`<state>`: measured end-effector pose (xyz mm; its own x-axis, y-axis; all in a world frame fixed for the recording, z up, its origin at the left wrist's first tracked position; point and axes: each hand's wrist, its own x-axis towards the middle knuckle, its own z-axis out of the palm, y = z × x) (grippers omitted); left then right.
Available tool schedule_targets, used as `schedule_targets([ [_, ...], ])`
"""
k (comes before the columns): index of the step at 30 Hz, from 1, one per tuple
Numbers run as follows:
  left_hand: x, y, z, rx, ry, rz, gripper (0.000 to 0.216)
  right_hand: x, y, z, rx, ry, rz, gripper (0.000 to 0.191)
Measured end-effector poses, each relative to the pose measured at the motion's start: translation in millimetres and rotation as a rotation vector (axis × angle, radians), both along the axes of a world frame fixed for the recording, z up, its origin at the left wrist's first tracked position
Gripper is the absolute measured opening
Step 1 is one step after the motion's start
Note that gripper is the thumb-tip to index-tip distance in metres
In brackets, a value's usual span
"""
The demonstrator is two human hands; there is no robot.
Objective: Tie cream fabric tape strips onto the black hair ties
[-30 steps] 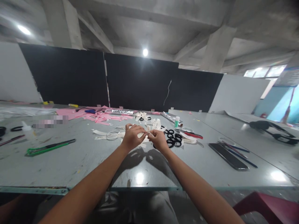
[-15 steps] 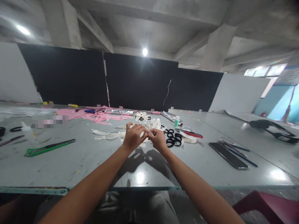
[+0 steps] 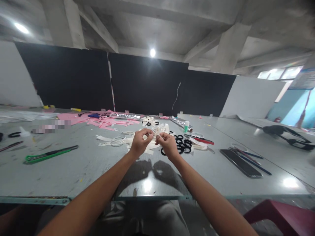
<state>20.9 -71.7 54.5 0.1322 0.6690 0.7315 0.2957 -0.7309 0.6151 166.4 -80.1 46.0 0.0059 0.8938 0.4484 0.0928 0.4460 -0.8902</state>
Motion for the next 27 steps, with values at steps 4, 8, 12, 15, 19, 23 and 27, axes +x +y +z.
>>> schedule_targets([
  [4, 0.4, 0.8, -1.1, -0.044, -0.032, 0.004, 0.016, 0.2, -4.4, 3.0, -0.011, 0.018, 0.007, 0.024],
  [8, 0.4, 3.7, -3.5, -0.036, -0.057, 0.006, 0.016, 0.5, -3.4, 2.7, 0.003, 0.032, 0.012, 0.024],
  [12, 0.1, 4.1, -3.9, -0.025, -0.044, 0.016, 0.017, 1.9, -1.2, 0.3, 0.050, -0.042, -0.023, 0.028],
  [15, -0.3, 2.9, -3.8, 0.023, 0.018, 0.053, 0.018, 3.1, -1.0, -1.6, 0.131, -0.137, -0.054, 0.028],
  [19, 0.1, 1.0, -4.4, 0.078, 0.119, 0.103, 0.019, 3.9, -1.8, -1.6, 0.155, -0.211, -0.121, 0.027],
  [23, 0.8, 1.0, -5.9, 0.076, 0.154, 0.090, 0.021, 4.0, -2.4, 0.5, 0.128, -0.209, -0.149, 0.025],
  [27, 1.4, 4.0, -8.5, 0.066, 0.147, 0.067, 0.021, 4.6, -1.8, -0.2, 0.147, -0.240, -0.176, 0.027],
])
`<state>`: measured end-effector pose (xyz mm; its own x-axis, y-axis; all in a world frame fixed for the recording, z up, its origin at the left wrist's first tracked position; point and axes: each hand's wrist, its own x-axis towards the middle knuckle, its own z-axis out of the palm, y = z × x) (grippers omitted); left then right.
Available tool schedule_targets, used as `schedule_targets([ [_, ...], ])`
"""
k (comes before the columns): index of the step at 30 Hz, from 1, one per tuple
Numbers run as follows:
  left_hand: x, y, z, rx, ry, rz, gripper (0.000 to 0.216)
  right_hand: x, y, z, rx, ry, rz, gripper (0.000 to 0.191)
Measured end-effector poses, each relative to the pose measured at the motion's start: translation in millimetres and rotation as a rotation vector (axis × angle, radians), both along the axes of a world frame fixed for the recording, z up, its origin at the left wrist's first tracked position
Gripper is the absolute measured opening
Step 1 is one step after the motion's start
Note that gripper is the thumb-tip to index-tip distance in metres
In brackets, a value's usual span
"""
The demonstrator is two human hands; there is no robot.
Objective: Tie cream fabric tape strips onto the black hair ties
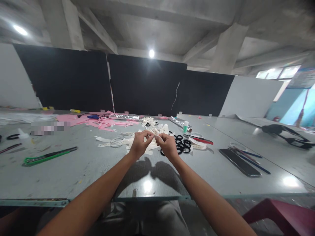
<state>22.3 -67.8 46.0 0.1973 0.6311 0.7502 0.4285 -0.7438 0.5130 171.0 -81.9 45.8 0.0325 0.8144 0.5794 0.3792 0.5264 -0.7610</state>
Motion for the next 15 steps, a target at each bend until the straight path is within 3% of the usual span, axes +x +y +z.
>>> schedule_targets([
  [11, 2.7, 4.6, -2.1, -0.062, -0.081, -0.074, 0.022, 2.5, 4.7, -5.1, 0.025, -0.064, -0.051, 0.026],
  [15, 2.6, 2.5, -2.2, -0.052, -0.060, -0.041, 0.022, 3.2, 4.5, -3.8, 0.012, -0.067, -0.039, 0.027],
])
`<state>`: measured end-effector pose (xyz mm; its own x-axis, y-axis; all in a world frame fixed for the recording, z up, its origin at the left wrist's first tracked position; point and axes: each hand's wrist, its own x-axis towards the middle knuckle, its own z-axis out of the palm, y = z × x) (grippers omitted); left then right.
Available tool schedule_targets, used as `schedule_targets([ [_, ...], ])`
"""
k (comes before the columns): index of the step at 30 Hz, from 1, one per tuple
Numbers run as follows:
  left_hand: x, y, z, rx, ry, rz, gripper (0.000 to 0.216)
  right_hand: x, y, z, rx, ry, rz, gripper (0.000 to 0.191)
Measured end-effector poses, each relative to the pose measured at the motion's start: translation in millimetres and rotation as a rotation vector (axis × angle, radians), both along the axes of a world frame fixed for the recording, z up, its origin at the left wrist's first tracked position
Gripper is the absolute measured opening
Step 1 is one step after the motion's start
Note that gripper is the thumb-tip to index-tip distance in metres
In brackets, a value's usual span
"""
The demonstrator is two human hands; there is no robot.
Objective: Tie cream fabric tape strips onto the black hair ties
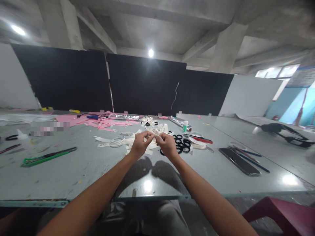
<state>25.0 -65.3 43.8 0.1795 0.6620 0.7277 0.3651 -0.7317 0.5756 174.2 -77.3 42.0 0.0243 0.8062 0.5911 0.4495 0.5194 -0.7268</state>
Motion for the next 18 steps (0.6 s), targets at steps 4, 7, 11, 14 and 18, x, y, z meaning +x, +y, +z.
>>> schedule_targets([
  [4, -1.2, -4.8, 0.7, 0.079, 0.055, 0.121, 0.019, 0.0, -0.8, 2.7, 0.009, -0.017, -0.027, 0.028],
  [7, -2.1, -7.4, 1.2, 0.124, 0.113, 0.155, 0.016, 0.2, -0.7, 3.6, 0.016, -0.048, -0.055, 0.029],
  [11, -2.7, -9.8, 2.3, 0.163, 0.166, 0.191, 0.015, 1.3, 1.0, 2.3, 0.022, -0.098, -0.089, 0.029],
  [14, -3.0, -11.6, 3.3, 0.193, 0.189, 0.224, 0.014, 2.0, 2.2, 1.4, 0.014, -0.117, -0.094, 0.028],
  [18, -3.8, -13.2, 4.0, 0.254, 0.202, 0.238, 0.014, 1.8, 2.3, 1.2, 0.009, -0.126, -0.063, 0.027],
])
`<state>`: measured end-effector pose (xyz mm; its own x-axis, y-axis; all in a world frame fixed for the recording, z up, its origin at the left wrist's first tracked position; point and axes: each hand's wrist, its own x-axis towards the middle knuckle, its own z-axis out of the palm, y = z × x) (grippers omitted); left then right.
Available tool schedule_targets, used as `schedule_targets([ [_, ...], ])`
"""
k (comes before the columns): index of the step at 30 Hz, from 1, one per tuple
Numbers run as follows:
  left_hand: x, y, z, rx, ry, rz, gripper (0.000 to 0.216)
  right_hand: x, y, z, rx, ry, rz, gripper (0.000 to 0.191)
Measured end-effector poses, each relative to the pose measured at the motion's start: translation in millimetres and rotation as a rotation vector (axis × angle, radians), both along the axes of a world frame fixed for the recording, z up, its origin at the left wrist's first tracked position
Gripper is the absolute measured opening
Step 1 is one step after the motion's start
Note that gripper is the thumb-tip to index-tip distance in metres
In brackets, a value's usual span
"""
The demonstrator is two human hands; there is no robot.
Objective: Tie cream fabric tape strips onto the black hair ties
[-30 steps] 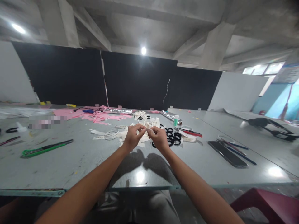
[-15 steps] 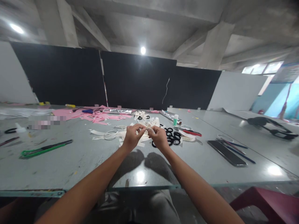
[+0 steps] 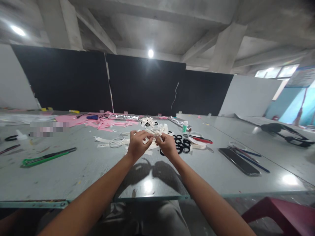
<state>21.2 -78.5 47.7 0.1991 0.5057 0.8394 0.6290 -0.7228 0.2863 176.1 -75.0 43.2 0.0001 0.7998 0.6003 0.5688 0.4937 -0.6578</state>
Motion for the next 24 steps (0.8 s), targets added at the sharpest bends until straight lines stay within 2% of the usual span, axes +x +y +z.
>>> schedule_targets([
  [9, -1.0, 0.8, 0.2, -0.007, 0.031, 0.020, 0.017, -1.0, -2.4, -0.4, -0.009, 0.062, 0.041, 0.025],
  [24, 0.1, 0.0, 1.7, -0.042, 0.057, -0.001, 0.016, -1.6, -4.1, -3.6, 0.036, 0.009, -0.004, 0.019],
])
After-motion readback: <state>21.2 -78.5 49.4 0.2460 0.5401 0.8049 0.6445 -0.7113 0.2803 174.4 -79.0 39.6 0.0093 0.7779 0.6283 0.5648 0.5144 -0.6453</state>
